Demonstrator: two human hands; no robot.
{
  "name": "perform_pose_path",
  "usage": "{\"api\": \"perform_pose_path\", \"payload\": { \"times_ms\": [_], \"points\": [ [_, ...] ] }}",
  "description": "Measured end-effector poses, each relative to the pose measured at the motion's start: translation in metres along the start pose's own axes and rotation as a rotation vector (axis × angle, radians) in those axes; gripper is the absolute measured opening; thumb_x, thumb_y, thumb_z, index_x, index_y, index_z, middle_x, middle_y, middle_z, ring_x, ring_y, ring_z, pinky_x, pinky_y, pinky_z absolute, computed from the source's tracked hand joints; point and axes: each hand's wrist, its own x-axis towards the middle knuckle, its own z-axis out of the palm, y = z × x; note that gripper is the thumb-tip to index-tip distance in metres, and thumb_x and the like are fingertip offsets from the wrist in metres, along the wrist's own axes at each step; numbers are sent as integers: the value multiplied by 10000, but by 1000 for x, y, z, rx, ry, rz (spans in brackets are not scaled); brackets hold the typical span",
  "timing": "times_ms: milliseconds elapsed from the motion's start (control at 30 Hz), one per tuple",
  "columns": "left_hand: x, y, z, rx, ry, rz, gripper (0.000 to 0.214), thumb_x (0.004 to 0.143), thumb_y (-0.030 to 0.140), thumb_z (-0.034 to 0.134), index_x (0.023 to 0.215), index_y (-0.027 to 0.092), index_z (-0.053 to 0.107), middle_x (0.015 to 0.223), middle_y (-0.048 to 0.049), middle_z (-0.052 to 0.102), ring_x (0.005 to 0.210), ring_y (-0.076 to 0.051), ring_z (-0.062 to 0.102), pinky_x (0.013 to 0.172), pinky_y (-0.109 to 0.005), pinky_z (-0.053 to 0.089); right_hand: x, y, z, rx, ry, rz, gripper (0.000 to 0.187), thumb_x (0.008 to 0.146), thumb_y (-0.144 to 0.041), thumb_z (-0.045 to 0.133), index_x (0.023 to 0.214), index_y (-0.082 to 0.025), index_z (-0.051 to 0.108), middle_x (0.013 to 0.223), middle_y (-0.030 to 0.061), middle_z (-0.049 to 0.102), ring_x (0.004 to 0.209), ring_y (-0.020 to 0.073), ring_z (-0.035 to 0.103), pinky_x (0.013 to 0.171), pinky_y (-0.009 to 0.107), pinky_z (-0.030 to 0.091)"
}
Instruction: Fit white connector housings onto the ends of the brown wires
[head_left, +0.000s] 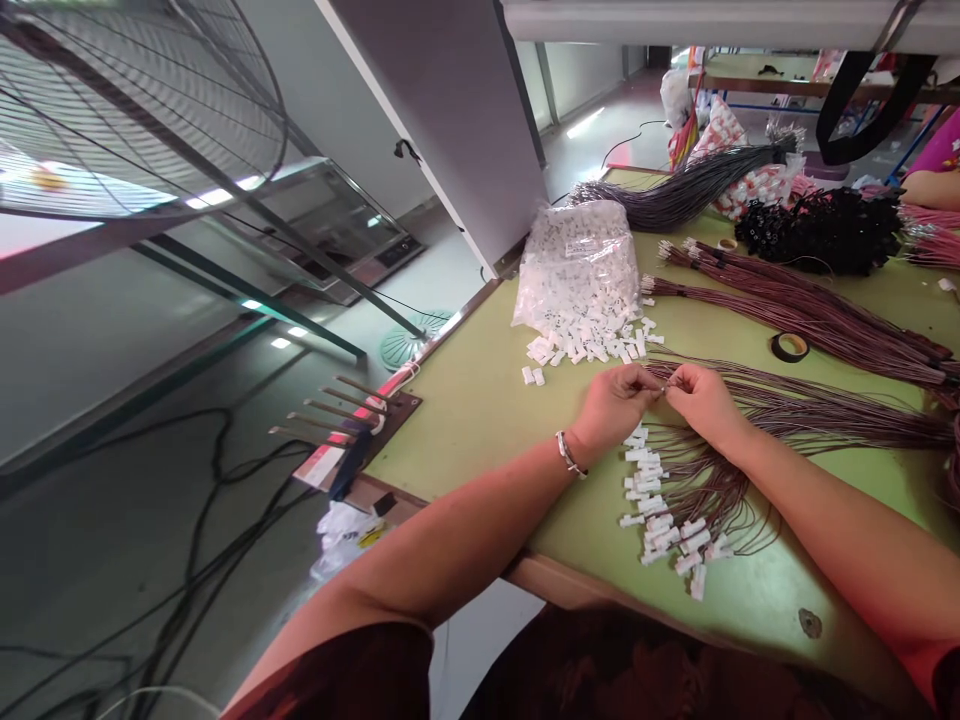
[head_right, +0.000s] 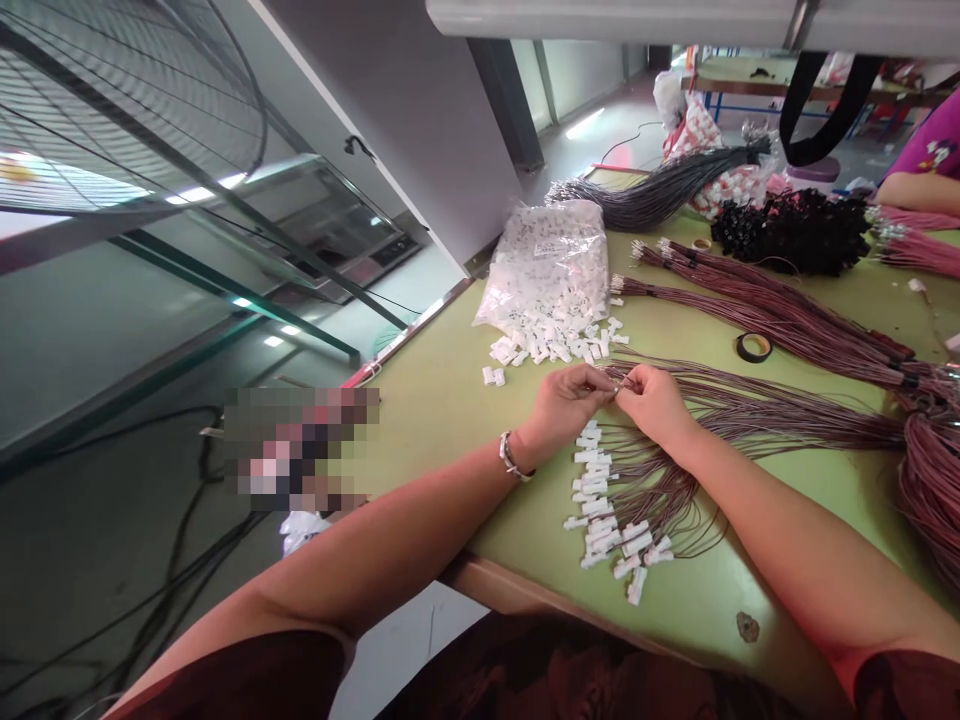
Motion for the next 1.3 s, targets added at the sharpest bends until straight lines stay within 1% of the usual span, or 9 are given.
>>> {"api": "perform_pose_path", "payload": {
  "times_ms": [133, 233, 400, 567, 700, 867, 967, 1067, 1300],
  "points": [
    [0, 2, 3, -198, -5, -112, 51, 645, 118, 670, 634, 143, 627, 626, -7, 633, 605, -109, 570, 605, -247, 477, 0, -3, -2, 16, 0, -5, 119, 582, -304, 510, 583, -195, 463, 516, -55, 416, 508, 84, 324, 482, 231, 254],
    [3, 0, 0, -339, -14, -185, 81, 629, 142, 696, 658, 135, 621, 596, 3, 623, 576, -100, 573, 600, -247, 489, 0, -4, -4, 40, -20, 13, 94, 586, -282, 510, 593, -192, 483, 511, -60, 409, 494, 80, 312, 470, 229, 244],
    [8, -2, -12, -391, 91, -193, 149, 612, 162, 740, 662, 133, 604, 604, 11, 632, 570, -83, 576, 627, -241, 496, 1, 1, -5, 154, 4, 72, 85, 590, -270, 527, 589, -201, 477, 457, -88, 325, 424, 61, 238, 434, 229, 174],
    [8, -2, -16, -404, 29, -220, 182, 628, 207, 761, 710, 129, 618, 633, 0, 647, 582, -91, 600, 628, -245, 503, 1, 0, -5, 174, 29, 93, 96, 598, -283, 530, 583, -207, 473, 431, -93, 291, 409, 63, 225, 422, 230, 165],
    [6, 0, -15, -441, -47, -222, 212, 629, 213, 775, 749, 129, 621, 654, 3, 643, 585, -85, 603, 617, -230, 506, 0, -3, -5, 136, 16, 78, 76, 591, -258, 517, 573, -202, 469, 443, -87, 317, 414, 60, 241, 423, 228, 177],
    [7, 2, -14, -374, -109, -208, 223, 622, 220, 782, 766, 137, 634, 664, -4, 656, 601, -99, 616, 614, -234, 525, -1, -4, -6, 112, -13, 71, 74, 585, -253, 518, 569, -198, 472, 454, -84, 338, 419, 57, 240, 423, 227, 168],
    [8, 2, -16, -233, -122, -174, 209, 611, 212, 781, 786, 152, 683, 676, -20, 682, 619, -120, 629, 608, -242, 536, 0, -4, -6, 165, -43, 115, 83, 583, -264, 521, 572, -202, 467, 443, -88, 313, 414, 59, 225, 426, 229, 157],
    [9, 1, -18, -98, -113, -142, 168, 635, 230, 767, 782, 164, 721, 593, -14, 663, 532, -113, 592, 529, -226, 513, 0, -3, -7, 189, -53, 114, 92, 584, -272, 527, 578, -202, 467, 447, -90, 305, 420, 62, 226, 435, 229, 168],
    [7, -2, -13, -111, -161, -223, 148, 659, 257, 752, 729, 139, 695, 494, 2, 605, 444, -97, 554, 468, -214, 490, 1, -1, -3, 36, -28, 48, 101, 593, -283, 523, 587, -196, 473, 489, -67, 394, 468, 75, 289, 457, 230, 219]
  ]
}}
